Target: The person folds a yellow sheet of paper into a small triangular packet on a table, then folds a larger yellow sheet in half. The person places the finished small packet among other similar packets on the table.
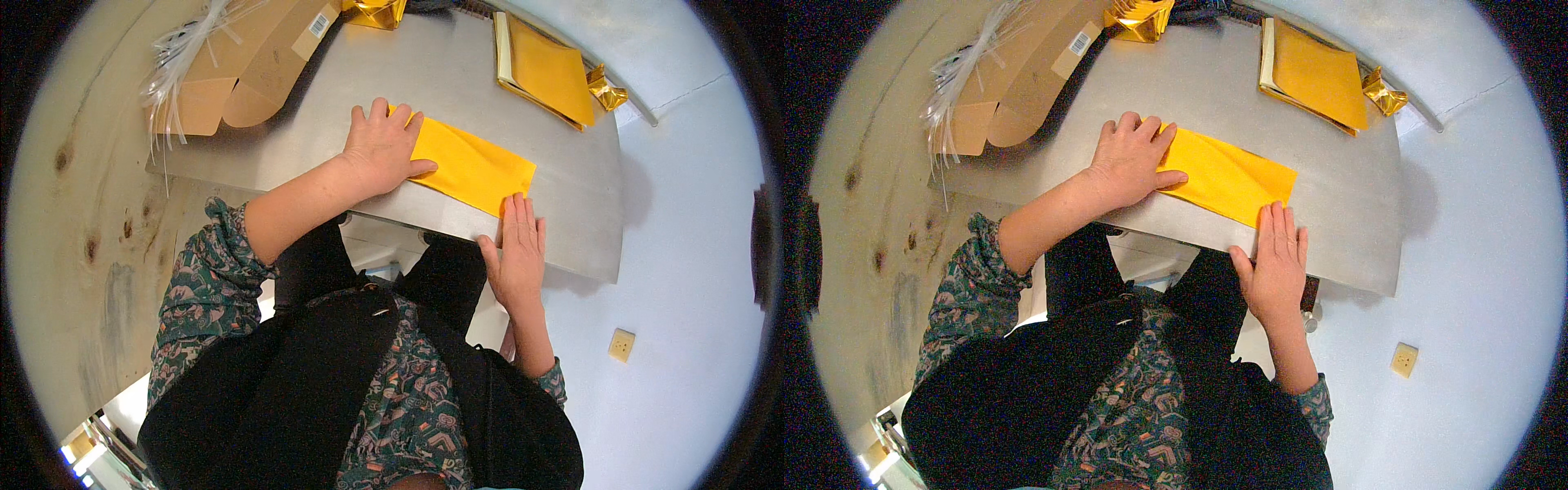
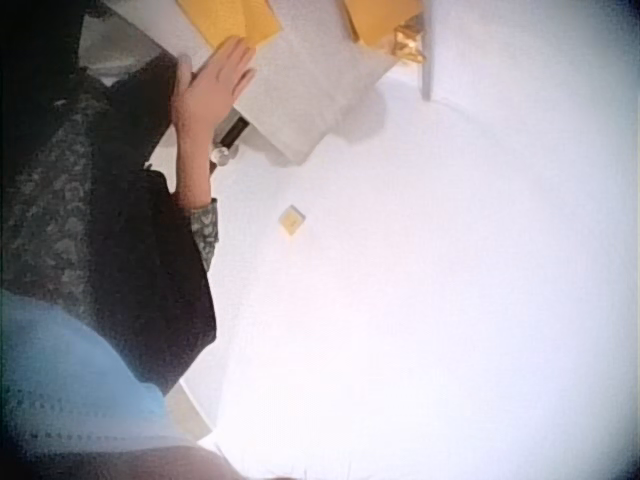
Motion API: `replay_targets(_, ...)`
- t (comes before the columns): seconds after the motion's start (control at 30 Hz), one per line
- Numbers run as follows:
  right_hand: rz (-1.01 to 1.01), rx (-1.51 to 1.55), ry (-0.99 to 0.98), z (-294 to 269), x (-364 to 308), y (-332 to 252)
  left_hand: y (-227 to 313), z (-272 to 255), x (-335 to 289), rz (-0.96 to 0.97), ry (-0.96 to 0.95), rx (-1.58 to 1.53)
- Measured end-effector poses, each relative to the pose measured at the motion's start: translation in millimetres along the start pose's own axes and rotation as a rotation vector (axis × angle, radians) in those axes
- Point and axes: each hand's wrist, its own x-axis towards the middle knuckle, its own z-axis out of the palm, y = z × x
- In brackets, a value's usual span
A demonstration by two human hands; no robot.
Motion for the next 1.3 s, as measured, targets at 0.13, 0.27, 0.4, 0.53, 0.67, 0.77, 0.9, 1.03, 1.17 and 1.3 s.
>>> replay_targets(0.13,0.056,0.035,-0.06,-21,6,8,0,-2,1,-0.011,-0.021,0.012)
replay_targets(0.27,-0.095,0.054,0.045,-41,52,4,-1,-1,0,-0.005,-0.031,-0.003)
replay_targets(0.4,-0.364,0.209,0.008,-17,111,-16,-2,-1,0,-0.01,-0.039,-0.017)
replay_targets(0.53,-0.472,0.143,-0.047,8,129,-23,-3,-1,-1,-0.01,-0.02,-0.026)
replay_targets(0.67,-0.494,0.081,-0.058,16,129,-17,-3,8,-5,-0.005,0.061,-0.051)
replay_targets(0.77,-0.504,0.062,-0.038,21,131,-14,-6,16,-5,0.006,0.115,-0.071)
replay_targets(0.9,-0.493,0.034,-0.04,24,130,-15,0,13,-11,-0.014,0.347,-0.035)
replay_targets(1.03,-0.529,0.076,-0.021,21,130,-15,34,4,-44,0.236,0.366,-0.342)
replay_targets(1.17,-0.497,0.127,-0.052,20,131,-16,57,11,-71,0.237,0.239,-0.472)
replay_targets(1.3,-0.487,0.107,-0.039,20,129,-20,60,22,-83,0.225,0.208,-0.336)
